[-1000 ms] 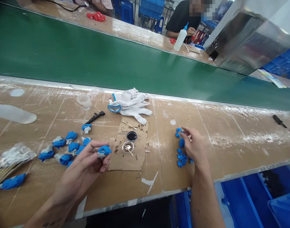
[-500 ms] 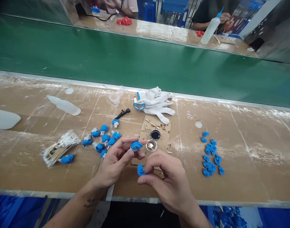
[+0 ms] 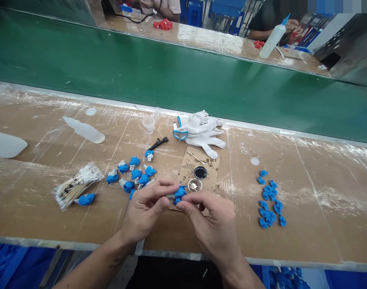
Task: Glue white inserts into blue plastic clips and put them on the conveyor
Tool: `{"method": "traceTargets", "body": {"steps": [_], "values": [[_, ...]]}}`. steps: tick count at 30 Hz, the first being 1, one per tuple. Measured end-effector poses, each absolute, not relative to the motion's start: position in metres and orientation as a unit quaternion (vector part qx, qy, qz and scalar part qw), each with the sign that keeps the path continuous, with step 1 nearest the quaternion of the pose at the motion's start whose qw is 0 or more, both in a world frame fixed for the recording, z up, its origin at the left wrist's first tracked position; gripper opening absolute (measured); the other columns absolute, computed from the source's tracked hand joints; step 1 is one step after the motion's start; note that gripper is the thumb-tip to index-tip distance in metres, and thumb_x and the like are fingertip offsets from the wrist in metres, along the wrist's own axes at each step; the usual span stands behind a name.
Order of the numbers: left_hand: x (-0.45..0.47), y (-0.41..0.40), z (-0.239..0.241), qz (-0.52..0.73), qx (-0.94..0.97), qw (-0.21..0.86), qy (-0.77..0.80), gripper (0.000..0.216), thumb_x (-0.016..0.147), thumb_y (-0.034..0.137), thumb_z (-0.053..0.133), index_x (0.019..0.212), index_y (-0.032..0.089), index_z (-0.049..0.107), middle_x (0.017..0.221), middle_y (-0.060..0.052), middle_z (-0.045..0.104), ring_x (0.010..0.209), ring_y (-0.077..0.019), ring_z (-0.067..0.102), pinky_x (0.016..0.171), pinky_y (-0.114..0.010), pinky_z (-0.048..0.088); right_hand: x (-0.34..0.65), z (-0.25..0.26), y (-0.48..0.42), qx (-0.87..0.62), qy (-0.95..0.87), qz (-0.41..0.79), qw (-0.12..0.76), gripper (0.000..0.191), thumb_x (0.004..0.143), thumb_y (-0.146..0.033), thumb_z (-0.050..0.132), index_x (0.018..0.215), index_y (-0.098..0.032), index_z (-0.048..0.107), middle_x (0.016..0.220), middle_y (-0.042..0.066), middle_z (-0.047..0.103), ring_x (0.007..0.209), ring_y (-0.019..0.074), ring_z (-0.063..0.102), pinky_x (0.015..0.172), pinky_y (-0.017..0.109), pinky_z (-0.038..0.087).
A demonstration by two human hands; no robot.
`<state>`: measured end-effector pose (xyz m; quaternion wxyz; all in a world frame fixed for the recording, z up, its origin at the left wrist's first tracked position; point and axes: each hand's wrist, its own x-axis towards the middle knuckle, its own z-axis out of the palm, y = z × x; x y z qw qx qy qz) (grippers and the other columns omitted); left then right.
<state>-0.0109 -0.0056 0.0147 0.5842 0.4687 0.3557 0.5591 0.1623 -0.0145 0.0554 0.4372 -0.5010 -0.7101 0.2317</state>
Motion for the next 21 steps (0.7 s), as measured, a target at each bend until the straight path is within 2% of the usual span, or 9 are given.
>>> {"method": "traceTargets", "body": {"steps": [4, 8, 10, 12, 14, 17, 19, 21], "values": [[-0.010, -0.008, 0.010, 0.570, 0.499, 0.545, 0.359, 0.030, 0.081, 0.020, 0.089, 0.108, 0.033, 0.086, 0.109, -0.009, 0.081, 0.100, -0.0220, 0.076, 0.089, -0.033, 0.061, 0.160, 0.055, -0.015, -0.491, -0.728, 0.179, 0.443, 0.010, 0.095, -0.017, 0.075, 0.087, -0.022, 0.074, 0.073, -0.003, 0.077, 0.057, 0.0120, 0.069, 0.054, 0.023, 0.054], [-0.010, -0.010, 0.012, 0.589, 0.522, 0.501, 0.360, 0.030, 0.081, 0.013, 0.088, 0.104, 0.033, 0.086, 0.099, -0.007, 0.082, 0.090, -0.0200, 0.078, 0.081, -0.031, 0.063, 0.161, 0.044, -0.021, -0.472, -0.727, 0.179, 0.466, 0.012, 0.093, -0.012, 0.076, 0.094, -0.023, 0.073, 0.075, -0.003, 0.074, 0.064, 0.0123, 0.069, 0.060, 0.024, 0.056], [-0.011, -0.011, 0.015, 0.596, 0.534, 0.483, 0.355, 0.030, 0.081, 0.013, 0.088, 0.103, 0.033, 0.086, 0.097, -0.007, 0.083, 0.086, -0.0195, 0.078, 0.077, -0.030, 0.063, 0.165, 0.039, -0.024, -0.465, -0.707, 0.235, 0.479, 0.016, 0.095, -0.022, 0.078, 0.109, -0.024, 0.073, 0.090, 0.001, 0.076, 0.073, 0.0146, 0.069, 0.065, 0.028, 0.058], [-0.011, -0.011, 0.016, 0.603, 0.550, 0.466, 0.341, 0.029, 0.081, 0.014, 0.088, 0.103, 0.032, 0.086, 0.097, -0.007, 0.082, 0.084, -0.0191, 0.078, 0.075, -0.029, 0.064, 0.170, 0.037, -0.025, -0.452, -0.700, 0.295, 0.468, 0.041, 0.096, -0.037, 0.078, 0.133, -0.024, 0.067, 0.114, 0.008, 0.075, 0.088, 0.0188, 0.071, 0.073, 0.032, 0.062], [-0.012, -0.012, 0.015, 0.616, 0.569, 0.450, 0.308, 0.028, 0.083, 0.017, 0.088, 0.107, 0.031, 0.085, 0.095, -0.006, 0.080, 0.083, -0.0183, 0.078, 0.074, -0.027, 0.065, 0.174, 0.038, -0.025, -0.426, -0.719, 0.331, 0.439, 0.051, 0.097, -0.043, 0.075, 0.144, -0.027, 0.062, 0.129, 0.010, 0.072, 0.105, 0.0216, 0.072, 0.086, 0.034, 0.064], [-0.013, -0.011, 0.010, 0.615, 0.591, 0.461, 0.245, 0.027, 0.090, 0.022, 0.082, 0.116, 0.030, 0.082, 0.099, -0.006, 0.073, 0.081, -0.0152, 0.075, 0.071, -0.025, 0.065, 0.174, 0.042, -0.023, -0.393, -0.731, 0.347, 0.436, 0.038, 0.099, -0.039, 0.074, 0.135, -0.032, 0.069, 0.126, 0.004, 0.075, 0.117, 0.0197, 0.072, 0.098, 0.030, 0.061], [-0.012, -0.012, 0.008, 0.603, 0.593, 0.482, 0.230, 0.028, 0.094, 0.022, 0.077, 0.120, 0.032, 0.080, 0.105, -0.006, 0.067, 0.078, -0.0127, 0.071, 0.070, -0.025, 0.065, 0.171, 0.044, -0.023, -0.387, -0.723, 0.349, 0.454, 0.034, 0.099, -0.039, 0.073, 0.132, -0.031, 0.069, 0.124, 0.003, 0.076, 0.115, 0.0188, 0.072, 0.098, 0.029, 0.061], [-0.012, -0.013, 0.008, 0.603, 0.592, 0.483, 0.232, 0.030, 0.096, 0.020, 0.074, 0.121, 0.034, 0.080, 0.103, -0.005, 0.060, 0.078, -0.0115, 0.067, 0.067, -0.024, 0.063, 0.165, 0.045, -0.026, -0.390, -0.723, 0.334, 0.462, 0.029, 0.102, -0.037, 0.069, 0.130, -0.028, 0.068, 0.120, 0.005, 0.077, 0.111, 0.0185, 0.072, 0.095, 0.029, 0.061]]}}
